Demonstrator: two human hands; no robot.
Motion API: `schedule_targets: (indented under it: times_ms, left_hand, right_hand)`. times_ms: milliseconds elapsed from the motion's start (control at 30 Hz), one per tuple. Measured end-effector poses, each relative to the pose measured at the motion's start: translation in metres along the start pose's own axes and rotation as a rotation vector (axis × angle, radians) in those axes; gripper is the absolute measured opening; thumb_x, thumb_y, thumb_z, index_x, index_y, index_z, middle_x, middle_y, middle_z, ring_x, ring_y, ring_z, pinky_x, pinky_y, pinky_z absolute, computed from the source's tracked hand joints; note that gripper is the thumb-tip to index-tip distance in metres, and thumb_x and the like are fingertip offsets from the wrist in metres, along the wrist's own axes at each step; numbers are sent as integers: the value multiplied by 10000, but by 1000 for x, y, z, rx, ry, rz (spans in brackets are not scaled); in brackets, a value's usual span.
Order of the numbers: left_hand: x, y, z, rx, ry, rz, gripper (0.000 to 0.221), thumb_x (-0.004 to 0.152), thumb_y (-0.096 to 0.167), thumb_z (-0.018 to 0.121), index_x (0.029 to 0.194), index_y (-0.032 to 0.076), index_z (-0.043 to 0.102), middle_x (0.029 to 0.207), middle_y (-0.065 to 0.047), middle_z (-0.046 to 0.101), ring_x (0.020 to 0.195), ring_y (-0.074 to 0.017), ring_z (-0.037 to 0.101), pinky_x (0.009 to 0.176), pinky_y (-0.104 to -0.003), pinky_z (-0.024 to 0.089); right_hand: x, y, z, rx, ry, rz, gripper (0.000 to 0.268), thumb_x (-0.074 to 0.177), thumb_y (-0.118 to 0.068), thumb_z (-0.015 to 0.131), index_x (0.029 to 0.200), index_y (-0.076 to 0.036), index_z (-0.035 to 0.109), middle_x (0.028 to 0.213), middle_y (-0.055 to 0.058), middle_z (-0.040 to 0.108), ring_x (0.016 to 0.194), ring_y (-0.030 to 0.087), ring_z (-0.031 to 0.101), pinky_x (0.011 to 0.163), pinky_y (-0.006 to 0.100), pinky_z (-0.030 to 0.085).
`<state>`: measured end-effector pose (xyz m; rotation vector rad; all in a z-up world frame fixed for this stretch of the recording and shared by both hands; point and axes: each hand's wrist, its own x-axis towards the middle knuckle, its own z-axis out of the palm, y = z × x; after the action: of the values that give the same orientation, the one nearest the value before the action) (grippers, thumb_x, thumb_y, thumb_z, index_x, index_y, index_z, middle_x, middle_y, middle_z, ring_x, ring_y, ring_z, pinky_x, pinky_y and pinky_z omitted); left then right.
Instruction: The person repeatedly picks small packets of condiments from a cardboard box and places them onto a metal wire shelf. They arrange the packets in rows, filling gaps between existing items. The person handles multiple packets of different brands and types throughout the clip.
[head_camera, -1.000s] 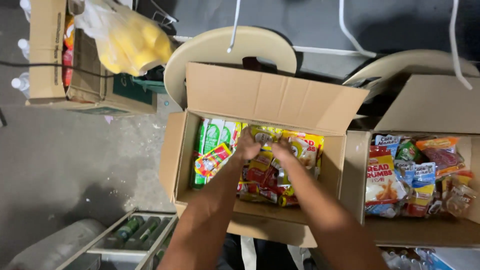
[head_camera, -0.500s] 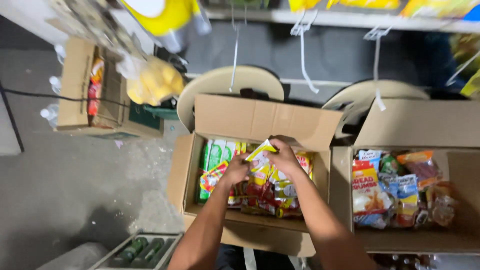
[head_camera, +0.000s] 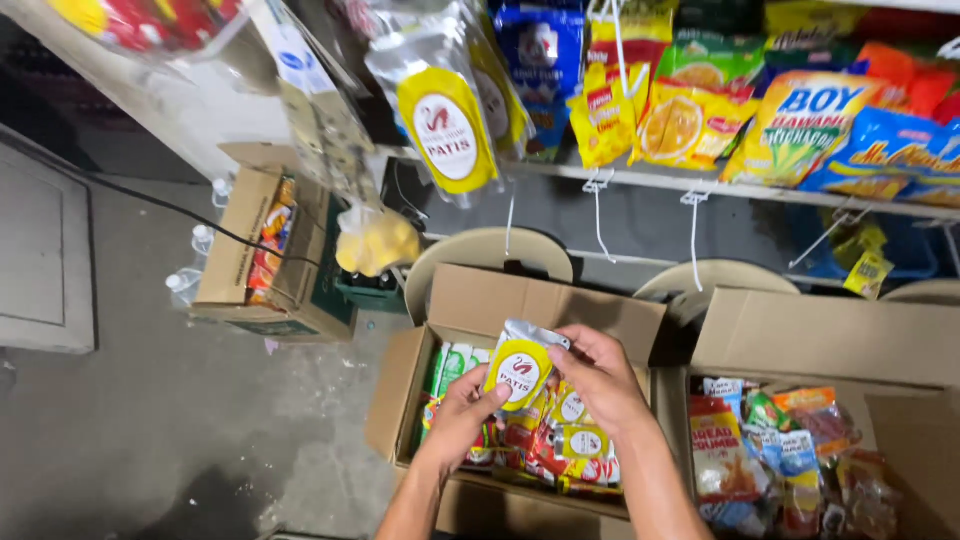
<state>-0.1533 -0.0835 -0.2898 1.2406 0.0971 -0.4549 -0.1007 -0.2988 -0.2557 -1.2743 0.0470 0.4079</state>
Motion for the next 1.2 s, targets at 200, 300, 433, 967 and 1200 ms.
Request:
schedule_targets:
  times_ms: [200,300,433,967,1200]
  left_hand:
    - [-15,35,-3,-98,11,90,371,962,213,710,1287,40,672,999,-7,722,848,-93,624,657,-255,514]
    - [-29,80,5,-20,-78,219,382,989,207,704,1322,28,649,1029,-2,697,901,-82,603,778,-251,510]
    - [-32,132,7,126,-36,376,370,970,199,717,1260,-23,665,1080,-11,735,974,-75,653,882,-274,551]
    - [0,302,50,139,361,1007,308,995,201,727,1226,16,644,1003,-35,731,900,-62,656,817,-253,566]
    - [20,303,39,96,373,988,279,982,183,726,1195,9,681,963,-31,738,856,-57,653,786,-244,561]
  right_hand:
    - [0,-41,41,-63,47,-141,153,962,-81,706,1048,44,722,894,72,729,752,104,627,663,262,518]
    - [-6,-72,64,-182,76,-221,188,929,-73,729,1077,38,764,902,68,748,726,92,613,647,249,507]
    - [1,-115,94,-226,58,-404,197,891,-30,757,1076,35,739,940,80,772,770,85,667,633,225,510]
    - [44,-239,173,-16,94,-805,145,990,-15,748,1122,42,724,998,95,753,743,73,628,597,202,442]
    - [67,-238,173,-47,122,-796,124,978,-9,737,1091,38,720,962,74,746,697,56,599,572,194,437]
